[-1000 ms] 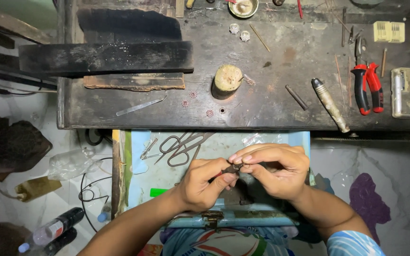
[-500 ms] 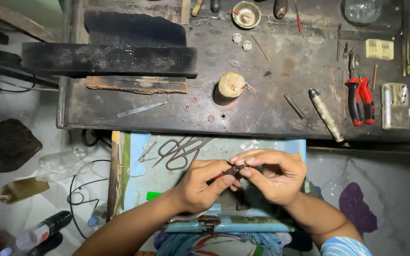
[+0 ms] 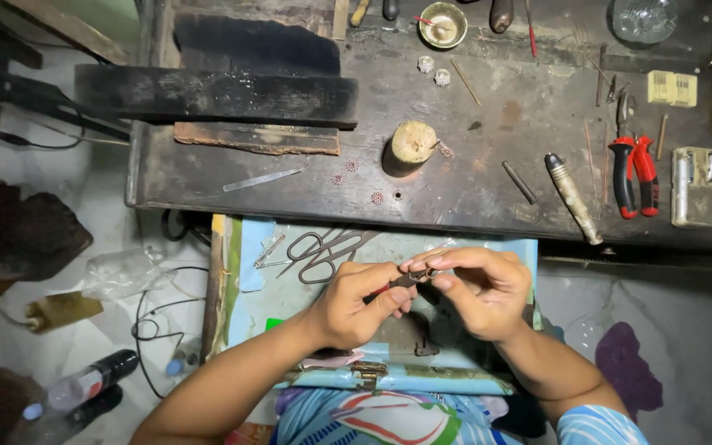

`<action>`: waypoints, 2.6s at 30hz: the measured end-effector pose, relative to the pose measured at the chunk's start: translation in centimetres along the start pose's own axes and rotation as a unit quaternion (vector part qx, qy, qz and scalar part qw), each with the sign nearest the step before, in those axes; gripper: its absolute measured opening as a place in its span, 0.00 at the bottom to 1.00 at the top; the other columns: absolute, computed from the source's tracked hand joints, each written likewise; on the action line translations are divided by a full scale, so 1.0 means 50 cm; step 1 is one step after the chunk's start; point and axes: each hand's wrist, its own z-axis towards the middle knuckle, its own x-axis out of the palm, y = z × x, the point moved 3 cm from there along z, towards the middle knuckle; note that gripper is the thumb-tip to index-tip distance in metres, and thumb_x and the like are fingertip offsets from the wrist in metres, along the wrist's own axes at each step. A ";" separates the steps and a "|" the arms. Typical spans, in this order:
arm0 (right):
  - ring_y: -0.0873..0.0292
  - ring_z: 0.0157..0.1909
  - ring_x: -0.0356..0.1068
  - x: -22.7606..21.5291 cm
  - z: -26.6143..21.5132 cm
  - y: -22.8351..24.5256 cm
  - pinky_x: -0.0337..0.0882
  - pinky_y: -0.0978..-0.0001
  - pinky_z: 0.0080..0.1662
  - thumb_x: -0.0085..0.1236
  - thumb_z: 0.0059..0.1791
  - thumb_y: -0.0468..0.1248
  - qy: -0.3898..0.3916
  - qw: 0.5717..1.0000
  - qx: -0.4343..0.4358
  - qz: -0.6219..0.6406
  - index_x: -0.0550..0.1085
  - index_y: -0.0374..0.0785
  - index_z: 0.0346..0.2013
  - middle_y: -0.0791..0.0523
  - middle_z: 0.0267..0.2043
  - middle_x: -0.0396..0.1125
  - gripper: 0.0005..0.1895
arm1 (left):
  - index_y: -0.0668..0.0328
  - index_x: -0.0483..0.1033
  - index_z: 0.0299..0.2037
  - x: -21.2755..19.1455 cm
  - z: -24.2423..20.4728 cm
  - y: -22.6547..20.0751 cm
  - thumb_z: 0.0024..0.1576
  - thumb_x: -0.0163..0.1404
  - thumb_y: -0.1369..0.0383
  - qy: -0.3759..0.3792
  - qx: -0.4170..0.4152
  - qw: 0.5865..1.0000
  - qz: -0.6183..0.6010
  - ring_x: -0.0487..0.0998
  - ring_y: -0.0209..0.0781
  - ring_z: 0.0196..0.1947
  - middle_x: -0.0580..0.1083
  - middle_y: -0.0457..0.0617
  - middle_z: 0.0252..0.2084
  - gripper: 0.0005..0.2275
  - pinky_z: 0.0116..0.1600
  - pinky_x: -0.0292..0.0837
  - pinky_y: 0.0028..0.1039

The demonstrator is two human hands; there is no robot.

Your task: Refining a small jewelry piece by manipulating metal components with hands and pliers at a workbench.

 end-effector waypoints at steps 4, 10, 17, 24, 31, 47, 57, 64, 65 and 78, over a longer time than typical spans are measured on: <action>0.45 0.37 0.81 0.009 0.021 0.017 0.82 0.57 0.37 0.59 0.51 0.26 -0.017 1.000 -0.010 0.006 0.75 0.25 0.36 0.42 0.33 0.78 0.04 | 0.62 0.77 0.26 0.001 0.005 0.002 0.65 0.48 0.72 0.006 0.012 1.000 0.011 0.75 0.40 0.18 0.74 0.50 0.18 0.13 0.27 0.72 0.25; 0.47 0.34 0.80 0.011 0.046 0.041 0.81 0.61 0.35 0.60 0.49 0.25 -0.026 0.999 -0.022 0.016 0.76 0.25 0.34 0.41 0.32 0.78 0.03 | 0.63 0.76 0.25 0.004 0.025 -0.021 0.64 0.48 0.73 0.016 0.025 1.000 0.006 0.75 0.40 0.16 0.74 0.50 0.17 0.13 0.26 0.71 0.26; 0.52 0.33 0.80 -0.002 0.058 0.019 0.81 0.65 0.34 0.62 0.48 0.25 -0.034 0.999 -0.034 -0.006 0.77 0.22 0.36 0.42 0.32 0.79 0.06 | 0.62 0.75 0.24 -0.018 0.066 -0.042 0.65 0.48 0.73 0.037 0.054 0.998 0.012 0.75 0.40 0.16 0.74 0.49 0.17 0.14 0.27 0.72 0.25; 0.51 0.37 0.80 -0.002 0.115 0.023 0.80 0.64 0.37 0.60 0.51 0.28 -0.023 0.996 -0.083 -0.008 0.77 0.25 0.37 0.42 0.35 0.78 0.04 | 0.62 0.77 0.26 -0.032 0.114 -0.060 0.65 0.49 0.72 0.041 0.089 0.995 0.035 0.78 0.42 0.19 0.76 0.50 0.19 0.13 0.32 0.75 0.27; 0.49 0.38 0.80 0.006 0.127 0.000 0.81 0.64 0.35 0.61 0.50 0.25 -0.043 0.993 -0.101 0.045 0.76 0.22 0.38 0.40 0.35 0.77 0.05 | 0.64 0.77 0.26 -0.039 0.119 -0.051 0.65 0.48 0.73 0.034 0.103 0.994 0.024 0.78 0.42 0.21 0.77 0.51 0.20 0.13 0.36 0.77 0.28; 0.46 0.41 0.81 0.012 0.082 -0.023 0.81 0.63 0.38 0.62 0.49 0.25 -0.083 0.992 -0.090 0.033 0.74 0.25 0.36 0.41 0.34 0.77 0.05 | 0.66 0.78 0.28 -0.033 0.094 -0.009 0.66 0.47 0.73 0.042 0.073 0.996 -0.025 0.80 0.42 0.22 0.78 0.54 0.22 0.13 0.32 0.77 0.28; 0.43 0.38 0.81 0.012 0.080 -0.018 0.81 0.59 0.37 0.61 0.49 0.26 -0.074 0.994 -0.076 0.038 0.75 0.24 0.35 0.39 0.32 0.76 0.05 | 0.66 0.76 0.28 -0.038 0.088 -0.006 0.65 0.47 0.73 0.041 0.062 0.997 -0.003 0.78 0.41 0.18 0.76 0.52 0.21 0.12 0.27 0.75 0.27; 0.42 0.38 0.81 0.007 0.072 -0.020 0.81 0.59 0.37 0.62 0.48 0.25 -0.067 0.995 -0.072 0.035 0.75 0.24 0.35 0.39 0.33 0.77 0.04 | 0.64 0.76 0.26 -0.038 0.088 -0.014 0.64 0.48 0.74 0.033 0.059 0.998 0.009 0.77 0.40 0.17 0.75 0.50 0.20 0.12 0.27 0.75 0.25; 0.42 0.38 0.81 0.006 0.072 -0.021 0.81 0.59 0.37 0.62 0.48 0.25 -0.064 0.995 -0.071 0.036 0.75 0.24 0.35 0.39 0.33 0.77 0.04 | 0.64 0.76 0.26 -0.038 0.089 -0.015 0.65 0.48 0.74 0.033 0.059 0.998 0.010 0.77 0.41 0.17 0.75 0.50 0.19 0.12 0.27 0.75 0.25; 0.45 0.39 0.82 0.005 0.071 -0.019 0.81 0.62 0.37 0.63 0.48 0.26 -0.063 0.996 -0.062 0.025 0.75 0.25 0.35 0.40 0.34 0.77 0.04 | 0.64 0.75 0.26 -0.035 0.088 -0.012 0.65 0.48 0.73 0.022 0.063 0.998 0.010 0.76 0.42 0.17 0.75 0.50 0.19 0.13 0.26 0.75 0.26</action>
